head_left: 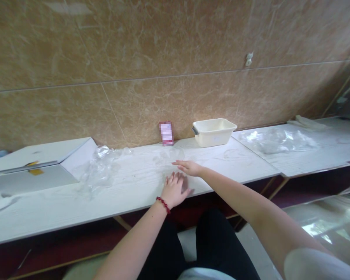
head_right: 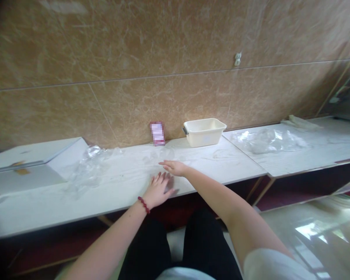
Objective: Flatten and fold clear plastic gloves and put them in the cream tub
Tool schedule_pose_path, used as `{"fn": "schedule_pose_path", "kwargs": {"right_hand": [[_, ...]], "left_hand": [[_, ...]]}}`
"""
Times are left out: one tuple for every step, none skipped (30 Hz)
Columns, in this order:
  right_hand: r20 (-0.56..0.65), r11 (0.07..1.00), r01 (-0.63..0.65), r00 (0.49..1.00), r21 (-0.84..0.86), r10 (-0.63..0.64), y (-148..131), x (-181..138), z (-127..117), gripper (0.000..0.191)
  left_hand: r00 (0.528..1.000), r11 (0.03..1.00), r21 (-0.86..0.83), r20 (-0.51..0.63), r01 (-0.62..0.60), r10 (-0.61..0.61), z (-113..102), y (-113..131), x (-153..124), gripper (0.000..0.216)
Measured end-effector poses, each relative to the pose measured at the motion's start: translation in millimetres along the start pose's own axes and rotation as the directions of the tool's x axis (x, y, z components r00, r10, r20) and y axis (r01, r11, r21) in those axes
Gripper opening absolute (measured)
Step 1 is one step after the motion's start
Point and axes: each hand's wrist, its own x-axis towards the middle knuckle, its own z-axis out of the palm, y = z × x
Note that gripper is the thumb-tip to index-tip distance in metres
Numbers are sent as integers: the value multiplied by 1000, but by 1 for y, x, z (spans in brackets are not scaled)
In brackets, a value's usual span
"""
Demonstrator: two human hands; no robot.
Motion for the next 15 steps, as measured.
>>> {"fn": "schedule_pose_path", "kwargs": {"right_hand": [[33, 1000, 1, 999, -11, -1, 3, 7, 7, 44], [70, 999, 14, 997, -31, -12, 6, 13, 13, 44], [111, 997, 42, 993, -57, -36, 10, 19, 18, 43], [144, 993, 74, 988, -89, -61, 14, 24, 22, 42], [167, 987, 105, 983, -125, -83, 18, 28, 24, 41], [178, 978, 129, 979, -163, -99, 22, 32, 25, 41], [181, 970, 141, 978, -200, -105, 27, 35, 25, 42], [176, 962, 142, 979, -234, -101, 31, 39, 24, 43], [170, 955, 135, 981, -263, -92, 36, 43, 23, 45], [162, 950, 122, 984, -289, -77, 41, 46, 22, 47], [156, 945, 105, 986, -309, -58, 45, 50, 20, 49], [148, 942, 84, 988, -325, -38, 49, 54, 19, 50], [139, 940, 65, 990, -336, -19, 53, 59, 19, 51], [135, 938, 48, 991, -342, -1, 57, 63, 18, 52], [134, 938, 32, 991, -345, 16, 60, 67, 17, 52]], "left_hand": [[999, 999, 7, 3, 41, -41, 6, 8, 0, 64], [997, 997, 19, -3, 73, -73, 11, 13, 0, 66], [996, 995, 28, -16, 93, -93, 15, 16, 0, 66], [994, 994, 36, -28, 105, -104, 18, 17, 0, 66], [993, 993, 41, -38, 112, -110, 19, 17, -1, 66], [993, 993, 44, -40, 114, -112, 20, 16, -1, 65], [993, 993, 44, -35, 112, -111, 19, 15, -2, 65], [993, 993, 43, -29, 112, -110, 18, 14, -2, 64], [994, 993, 42, -22, 110, -109, 18, 14, -2, 64], [994, 993, 40, -18, 108, -108, 17, 14, -3, 64], [994, 993, 37, -18, 108, -107, 16, 14, -3, 64], [994, 993, 34, -19, 109, -108, 16, 14, -3, 64], [994, 993, 31, -20, 111, -111, 16, 14, -3, 64], [993, 993, 28, -21, 113, -112, 16, 14, -3, 64], [994, 994, 24, -22, 110, -110, 16, 14, -3, 64]]}}
